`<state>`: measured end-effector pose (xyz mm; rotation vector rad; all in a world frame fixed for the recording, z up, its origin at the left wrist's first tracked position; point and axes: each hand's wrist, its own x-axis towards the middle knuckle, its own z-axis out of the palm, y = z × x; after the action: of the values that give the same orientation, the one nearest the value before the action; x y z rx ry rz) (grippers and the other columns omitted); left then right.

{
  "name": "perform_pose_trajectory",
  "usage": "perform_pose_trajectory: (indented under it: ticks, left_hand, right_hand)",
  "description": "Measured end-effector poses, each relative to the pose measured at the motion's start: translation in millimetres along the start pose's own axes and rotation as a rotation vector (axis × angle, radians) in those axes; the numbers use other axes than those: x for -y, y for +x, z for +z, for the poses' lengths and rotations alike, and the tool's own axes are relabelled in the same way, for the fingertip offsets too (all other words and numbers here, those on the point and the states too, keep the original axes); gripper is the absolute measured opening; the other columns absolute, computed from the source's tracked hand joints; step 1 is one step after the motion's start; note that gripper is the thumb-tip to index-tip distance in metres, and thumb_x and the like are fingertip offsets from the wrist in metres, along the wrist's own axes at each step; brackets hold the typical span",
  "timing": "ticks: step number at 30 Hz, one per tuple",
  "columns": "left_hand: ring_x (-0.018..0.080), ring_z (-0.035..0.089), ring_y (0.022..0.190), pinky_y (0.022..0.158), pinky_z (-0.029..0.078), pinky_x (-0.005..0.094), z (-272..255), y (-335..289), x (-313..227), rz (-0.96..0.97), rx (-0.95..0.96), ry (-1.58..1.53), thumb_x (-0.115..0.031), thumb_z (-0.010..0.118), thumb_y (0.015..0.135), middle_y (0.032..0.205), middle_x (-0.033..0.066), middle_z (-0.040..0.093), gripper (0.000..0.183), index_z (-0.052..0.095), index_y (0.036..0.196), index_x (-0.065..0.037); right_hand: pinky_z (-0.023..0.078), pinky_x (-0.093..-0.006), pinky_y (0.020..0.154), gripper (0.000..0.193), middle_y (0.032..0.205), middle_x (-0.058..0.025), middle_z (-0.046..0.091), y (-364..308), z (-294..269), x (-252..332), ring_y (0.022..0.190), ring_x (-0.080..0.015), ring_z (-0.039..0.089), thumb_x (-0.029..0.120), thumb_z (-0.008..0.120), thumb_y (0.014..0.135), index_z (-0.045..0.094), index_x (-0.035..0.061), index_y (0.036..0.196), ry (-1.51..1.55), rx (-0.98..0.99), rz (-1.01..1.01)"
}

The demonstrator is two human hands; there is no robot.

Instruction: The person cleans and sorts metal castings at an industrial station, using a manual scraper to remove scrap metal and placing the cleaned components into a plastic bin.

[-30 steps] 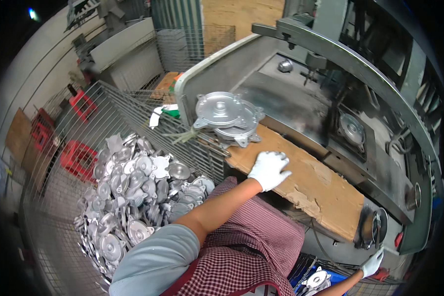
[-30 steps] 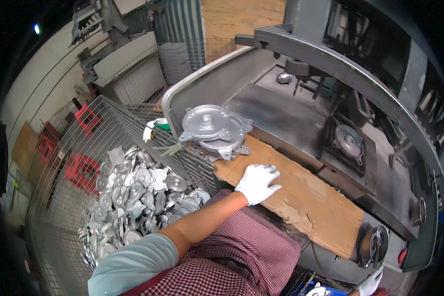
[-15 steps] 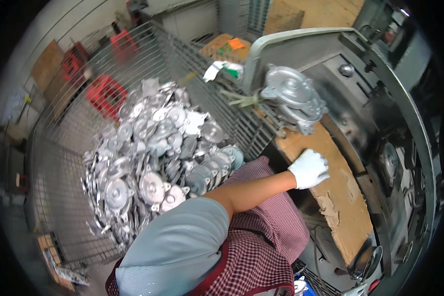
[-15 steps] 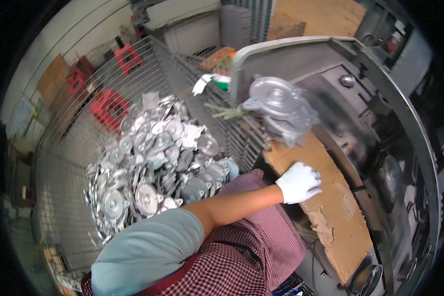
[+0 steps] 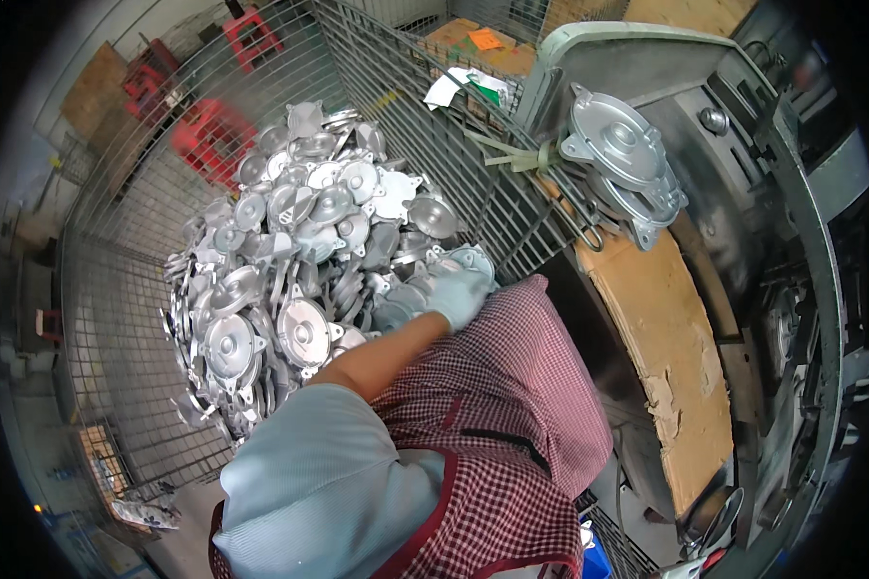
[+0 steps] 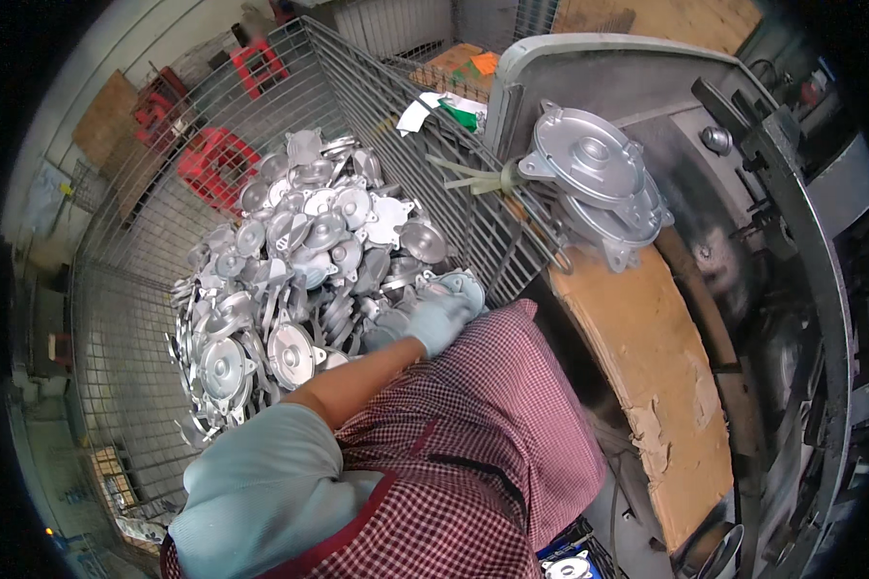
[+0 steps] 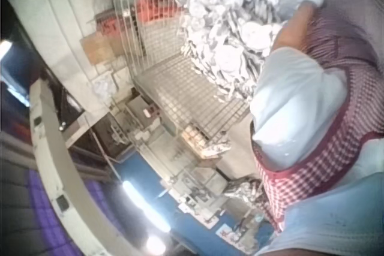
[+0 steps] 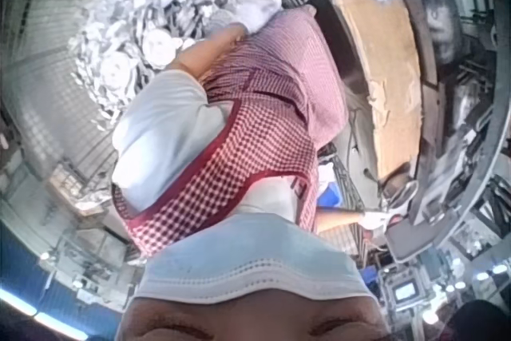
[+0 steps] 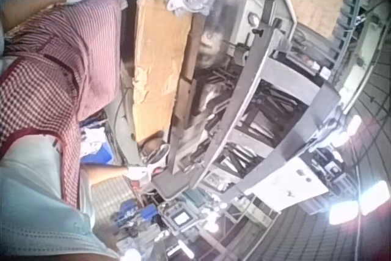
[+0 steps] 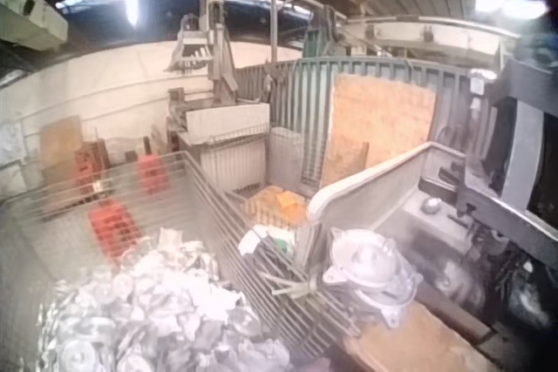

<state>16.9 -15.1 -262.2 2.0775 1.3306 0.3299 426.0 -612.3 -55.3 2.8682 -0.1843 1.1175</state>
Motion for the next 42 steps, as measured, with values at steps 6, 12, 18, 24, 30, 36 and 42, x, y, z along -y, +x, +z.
perform_pose_trajectory:
  ticks: [6,12,18,24,30,36,42]
  left_hand:
    - [0.0313,0.063,0.108,0.089,0.049,0.042,-13.5,7.9,115.4,-0.331,0.27,0.434,-0.027,0.055,0.084,0.116,0.0147,0.066,0.04,0.062,0.123,-0.021]
    - [0.0307,0.062,0.111,0.094,0.049,0.041,-10.1,16.2,126.9,-0.43,0.487,0.467,-0.032,0.056,0.08,0.119,0.0139,0.065,0.043,0.067,0.119,-0.018]
    - [0.0302,0.065,0.105,0.089,0.051,0.0408,-19.9,44.1,127.9,-0.423,0.266,0.225,-0.031,0.059,0.081,0.111,0.0118,0.068,0.033,0.071,0.108,-0.017]
    - [0.0306,0.064,0.103,0.09,0.048,0.0387,15.1,151.0,154.4,-0.581,-0.362,-0.526,-0.038,0.061,0.086,0.116,0.018,0.065,0.047,0.062,0.125,-0.012]
    - [0.0254,0.062,0.105,0.085,0.048,0.0395,44.1,241.2,161.6,-0.93,-0.606,-1.286,-0.034,0.063,0.087,0.125,0.0134,0.06,0.051,0.053,0.13,-0.009]
    - [0.0305,0.062,0.105,0.087,0.046,0.0425,76.1,260.8,173.9,-1.097,-0.64,-1.277,-0.026,0.071,0.077,0.118,0.0177,0.063,0.053,0.055,0.123,-0.007]
    - [0.033,0.065,0.097,0.086,0.048,0.0385,36.3,186.4,115.6,-1.052,-0.701,-0.825,-0.015,0.074,0.069,0.104,0.0198,0.067,0.049,0.058,0.114,-0.002]
  right_hand:
    - [0.053,-0.0351,0.065,0.033,0.092,-0.0088,0.071,6.4,6.6,-12.8,0.078,-0.0245,0.067,0.034,0.052,0.097,0.071,0.0082,0.105,-0.014,-0.022,-0.045]
    - [0.053,-0.035,0.065,0.033,0.092,-0.009,0.071,10.9,13.4,-26.4,0.078,-0.0244,0.067,0.033,0.051,0.097,0.07,0.0081,0.106,-0.029,-0.034,-0.085]
    - [0.053,-0.0349,0.065,0.032,0.092,-0.0092,0.071,14.6,17.8,-44.4,0.077,-0.0243,0.066,0.032,0.051,0.097,0.07,0.008,0.106,-0.058,-0.053,-0.134]
    - [0.053,-0.0348,0.066,0.032,0.092,-0.0093,0.07,14.3,18.7,-54.4,0.077,-0.0241,0.066,0.031,0.05,0.097,0.069,0.0079,0.107,-0.091,-0.077,-0.185]
    - [0.053,-0.0347,0.066,0.031,0.092,-0.0095,0.07,9.1,20.6,-52.8,0.077,-0.024,0.066,0.03,0.049,0.097,0.069,0.0078,0.107,-0.113,-0.094,-0.194]
    - [0.053,-0.0346,0.066,0.031,0.092,-0.0097,0.07,6.6,24.7,-55.7,0.077,-0.0239,0.066,0.029,0.048,0.098,0.068,0.0078,0.108,-0.125,-0.108,-0.192]
    - [0.053,-0.0345,0.066,0.031,0.092,-0.0099,0.069,7.3,35.3,-66.9,0.077,-0.0237,0.065,0.028,0.048,0.098,0.068,0.0077,0.108,-0.122,-0.099,-0.233]
